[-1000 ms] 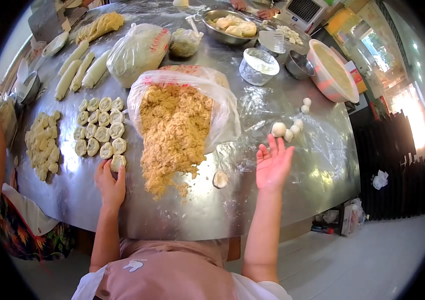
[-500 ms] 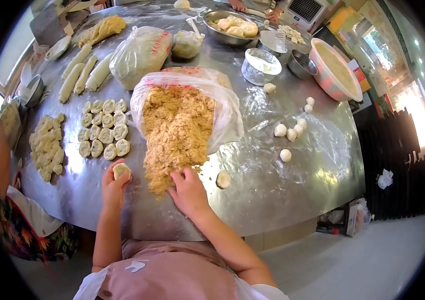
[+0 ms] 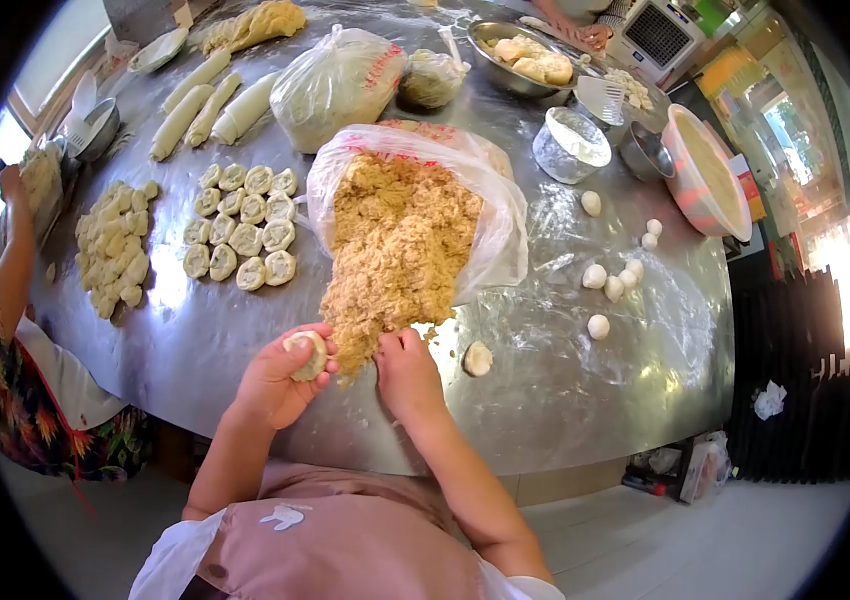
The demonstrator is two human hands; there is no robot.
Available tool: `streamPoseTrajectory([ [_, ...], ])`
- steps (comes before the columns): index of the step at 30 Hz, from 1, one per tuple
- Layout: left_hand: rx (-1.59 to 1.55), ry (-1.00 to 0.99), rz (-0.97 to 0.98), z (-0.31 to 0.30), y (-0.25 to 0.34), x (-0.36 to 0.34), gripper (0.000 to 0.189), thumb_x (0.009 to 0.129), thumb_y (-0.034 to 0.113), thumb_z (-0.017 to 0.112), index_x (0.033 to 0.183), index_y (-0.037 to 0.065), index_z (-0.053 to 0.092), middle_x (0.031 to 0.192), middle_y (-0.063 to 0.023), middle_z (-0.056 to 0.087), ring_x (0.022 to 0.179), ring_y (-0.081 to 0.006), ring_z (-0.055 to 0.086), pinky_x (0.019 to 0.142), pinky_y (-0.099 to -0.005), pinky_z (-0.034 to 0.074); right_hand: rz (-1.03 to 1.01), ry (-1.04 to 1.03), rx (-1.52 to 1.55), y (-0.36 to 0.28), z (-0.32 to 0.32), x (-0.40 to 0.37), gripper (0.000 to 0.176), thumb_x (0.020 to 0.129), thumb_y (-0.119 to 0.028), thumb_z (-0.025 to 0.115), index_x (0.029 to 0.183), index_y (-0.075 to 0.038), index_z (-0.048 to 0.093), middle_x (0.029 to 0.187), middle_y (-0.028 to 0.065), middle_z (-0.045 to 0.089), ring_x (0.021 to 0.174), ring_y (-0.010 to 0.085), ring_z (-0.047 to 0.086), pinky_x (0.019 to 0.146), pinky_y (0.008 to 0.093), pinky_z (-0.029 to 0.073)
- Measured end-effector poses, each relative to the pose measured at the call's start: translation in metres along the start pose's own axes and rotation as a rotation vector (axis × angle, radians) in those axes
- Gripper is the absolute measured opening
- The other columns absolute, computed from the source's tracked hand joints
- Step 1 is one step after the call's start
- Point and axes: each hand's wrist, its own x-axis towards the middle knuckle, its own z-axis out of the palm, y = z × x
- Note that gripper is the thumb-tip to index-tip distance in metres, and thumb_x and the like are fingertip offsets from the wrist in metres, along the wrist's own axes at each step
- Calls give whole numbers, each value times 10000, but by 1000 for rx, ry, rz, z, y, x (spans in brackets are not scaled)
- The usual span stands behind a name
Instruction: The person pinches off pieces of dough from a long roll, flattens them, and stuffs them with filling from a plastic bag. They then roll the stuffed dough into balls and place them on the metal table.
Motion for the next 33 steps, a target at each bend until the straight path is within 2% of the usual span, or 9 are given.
streamPoseTrajectory([
  [4,59,-34,-1,3,-2,-8,271,956,137,559,1204,33,531,1049,-99,621,877,-196,631,712,-268,528,-13,54,86,-6,-13,1,180,785,-96,712,951,-62,650,886,127,613,768,305,627,676,376,513],
  [6,37,13,17,3,-2,-9,267,958,135,554,1207,42,527,1059,-94,618,910,-203,624,770,-290,522,71,70,215,-14,-29,-1,194,794,-114,726,960,-48,653,854,101,611,699,216,618,650,311,502],
  [9,-4,34,1,3,-14,-4,265,969,150,534,1218,59,517,1091,-86,602,983,-217,601,875,-338,491,96,110,211,7,-23,1,190,800,-126,718,960,-47,654,854,119,614,680,247,619,638,336,504],
  [14,64,9,-1,11,-39,9,307,1004,223,472,1282,92,469,1173,-68,542,1092,-219,543,991,-395,417,57,131,366,-19,-36,-3,169,788,-54,723,944,-45,657,820,77,582,656,169,589,600,287,492],
  [17,29,-16,63,21,-52,14,327,1018,236,447,1315,100,430,1177,-66,538,1102,-210,529,978,-378,418,-26,87,348,-40,-45,-4,172,784,-40,723,943,-39,656,848,80,585,666,174,592,607,286,496],
  [21,92,-40,27,26,-52,9,315,1034,217,416,1327,103,407,1188,-81,533,1129,-194,509,953,-359,420,-56,36,308,-52,-49,-6,267,796,-23,711,1051,-34,632,933,97,621,735,190,638,647,288,520],
  [24,79,3,49,26,-48,9,324,1034,207,417,1339,103,387,1181,-98,545,1106,-201,537,938,-352,436,25,37,585,-51,-42,-11,303,813,-12,694,1102,-23,603,958,113,658,791,202,675,691,291,540],
  [30,155,-98,138,24,-57,12,321,1022,162,448,1330,89,397,1177,-103,566,1072,-199,570,945,-338,457,-29,136,323,-66,-41,-12,274,826,2,678,1087,-19,601,916,124,692,793,187,694,709,297,554],
  [33,104,-118,118,15,-55,13,320,1008,139,480,1318,80,426,1175,-90,564,1059,-186,571,949,-340,461,-29,154,390,-59,-42,-12,277,809,-7,697,1070,-16,605,884,109,688,743,204,686,684,298,552],
])
